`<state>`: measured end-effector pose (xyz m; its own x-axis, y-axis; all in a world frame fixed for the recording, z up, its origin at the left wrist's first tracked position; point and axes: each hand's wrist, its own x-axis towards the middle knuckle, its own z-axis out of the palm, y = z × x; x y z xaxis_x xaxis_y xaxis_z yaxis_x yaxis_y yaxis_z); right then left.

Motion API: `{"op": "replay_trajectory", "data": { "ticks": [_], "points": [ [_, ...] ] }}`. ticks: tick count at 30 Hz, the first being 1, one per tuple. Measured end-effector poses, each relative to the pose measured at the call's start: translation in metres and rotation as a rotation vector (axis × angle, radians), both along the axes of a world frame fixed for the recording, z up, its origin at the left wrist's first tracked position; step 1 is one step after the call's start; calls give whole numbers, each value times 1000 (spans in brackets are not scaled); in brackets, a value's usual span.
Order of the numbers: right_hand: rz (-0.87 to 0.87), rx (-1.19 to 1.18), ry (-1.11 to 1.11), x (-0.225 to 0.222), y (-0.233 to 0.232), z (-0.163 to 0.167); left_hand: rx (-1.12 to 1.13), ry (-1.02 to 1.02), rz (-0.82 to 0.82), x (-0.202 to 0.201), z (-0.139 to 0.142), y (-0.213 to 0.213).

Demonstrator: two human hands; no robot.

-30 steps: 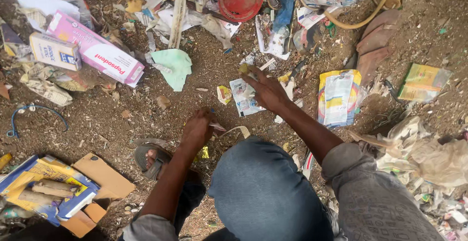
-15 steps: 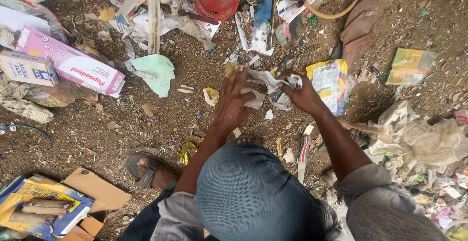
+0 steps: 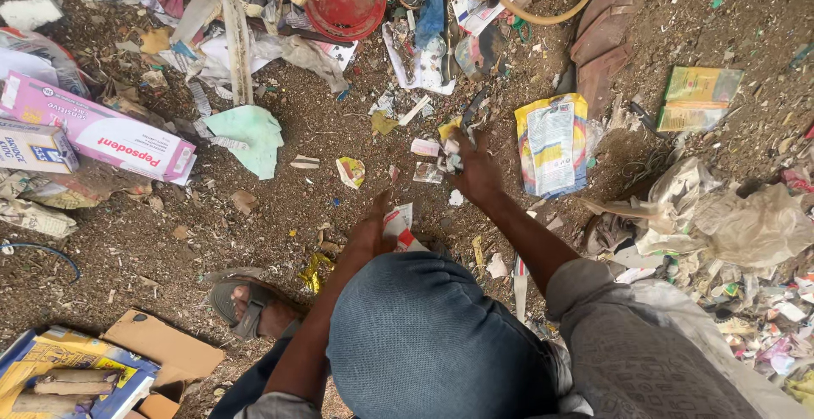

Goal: The person sorts through a large pile of mixed waste on the ground, picking up various items such as plastic bottles, cardboard boxes, and paper packaging. They place selected items into a black bucket and a blue tub while discarding others back onto the pile.

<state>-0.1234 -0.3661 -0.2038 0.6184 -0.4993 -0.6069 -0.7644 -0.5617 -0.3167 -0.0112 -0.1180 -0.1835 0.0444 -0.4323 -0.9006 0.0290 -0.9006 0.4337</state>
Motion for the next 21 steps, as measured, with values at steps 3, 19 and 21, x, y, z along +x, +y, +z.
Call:
{"op": "replay_trajectory", "data": {
  "ticks": [3, 19, 21],
  "points": [
    [12, -72, -83, -6, 18, 0, -122, -98, 76, -17, -4, 1],
    [508, -120, -308, 13, -24, 15, -213, -107, 50, -34, 13, -15],
    [558, -207, -306, 23, -12, 11, -305, -138, 27, -34, 7, -15]
  ]
}}
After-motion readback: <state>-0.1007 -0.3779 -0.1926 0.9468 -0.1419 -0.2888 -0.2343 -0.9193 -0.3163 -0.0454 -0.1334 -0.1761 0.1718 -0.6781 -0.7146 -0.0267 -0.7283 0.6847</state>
